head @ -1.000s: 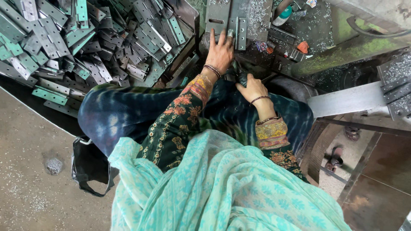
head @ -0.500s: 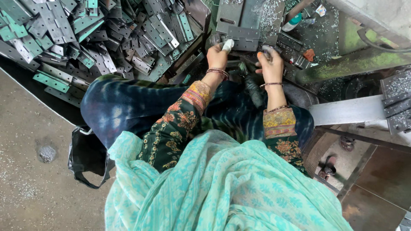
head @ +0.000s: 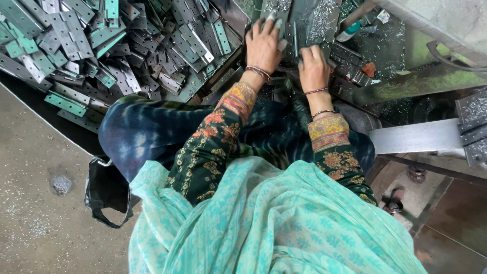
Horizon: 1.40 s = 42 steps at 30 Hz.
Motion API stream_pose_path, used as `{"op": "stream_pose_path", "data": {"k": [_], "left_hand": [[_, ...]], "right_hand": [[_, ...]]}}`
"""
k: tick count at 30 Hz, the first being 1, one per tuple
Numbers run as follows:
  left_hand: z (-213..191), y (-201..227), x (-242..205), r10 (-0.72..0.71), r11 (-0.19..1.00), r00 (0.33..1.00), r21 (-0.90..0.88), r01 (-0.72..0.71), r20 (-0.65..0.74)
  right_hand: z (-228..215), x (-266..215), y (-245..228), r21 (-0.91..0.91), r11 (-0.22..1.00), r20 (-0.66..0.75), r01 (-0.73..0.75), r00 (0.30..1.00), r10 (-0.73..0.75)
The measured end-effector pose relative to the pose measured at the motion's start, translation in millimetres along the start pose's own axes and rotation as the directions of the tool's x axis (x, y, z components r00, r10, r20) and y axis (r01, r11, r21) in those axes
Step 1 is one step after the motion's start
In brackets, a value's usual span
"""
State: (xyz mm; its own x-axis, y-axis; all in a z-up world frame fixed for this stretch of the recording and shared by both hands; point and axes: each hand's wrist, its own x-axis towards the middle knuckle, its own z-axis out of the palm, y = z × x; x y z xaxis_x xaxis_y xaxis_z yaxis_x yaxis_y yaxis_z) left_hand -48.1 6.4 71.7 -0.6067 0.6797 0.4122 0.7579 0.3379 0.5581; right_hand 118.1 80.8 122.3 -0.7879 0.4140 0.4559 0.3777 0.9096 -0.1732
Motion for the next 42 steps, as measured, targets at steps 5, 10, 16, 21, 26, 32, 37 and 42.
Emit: {"op": "stream_pose_path", "data": {"k": [5,10,16,21,26,32,37,42], "left_hand": [[5,21,-29,0.149,0.975,0.959,0.124,-0.182,0.242],[17,29,-21,0.161,0.931,0.911,0.247,-0.268,0.379],[29,33,-10,0.126,0.899,0.919,0.349,-0.265,0.375],[39,34,-3,0.097,0.911,0.926,0.342,-0.229,0.364],[46,30,1,0.155,0.919,0.947,0.311,-0.243,0.282],[54,17,3,0.191,0.930,0.960,0.275,-0.244,0.204],[63,11,18,0.162,0.945,0.952,0.236,-0.225,0.258],[62,12,27,0.246,0.928,0.960,0.255,-0.272,0.131]], "right_hand": [[5,-6,-6,0.055,0.998,0.115,-0.017,0.993,0.011],[-35,-27,-23,0.095,0.972,0.240,-0.217,0.952,0.189],[-48,-81,-45,-0.182,0.916,0.534,-0.357,0.747,0.397],[11,-141,-28,-0.226,0.809,0.536,-0.542,0.625,0.568],[74,-198,-13,0.032,0.837,0.330,-0.547,0.796,0.508],[44,-174,-13,-0.068,0.822,0.447,-0.566,0.719,0.532],[6,-136,-12,-0.217,0.818,0.564,-0.532,0.616,0.550],[47,-175,-34,-0.023,0.853,0.333,-0.521,0.801,0.498]]}}
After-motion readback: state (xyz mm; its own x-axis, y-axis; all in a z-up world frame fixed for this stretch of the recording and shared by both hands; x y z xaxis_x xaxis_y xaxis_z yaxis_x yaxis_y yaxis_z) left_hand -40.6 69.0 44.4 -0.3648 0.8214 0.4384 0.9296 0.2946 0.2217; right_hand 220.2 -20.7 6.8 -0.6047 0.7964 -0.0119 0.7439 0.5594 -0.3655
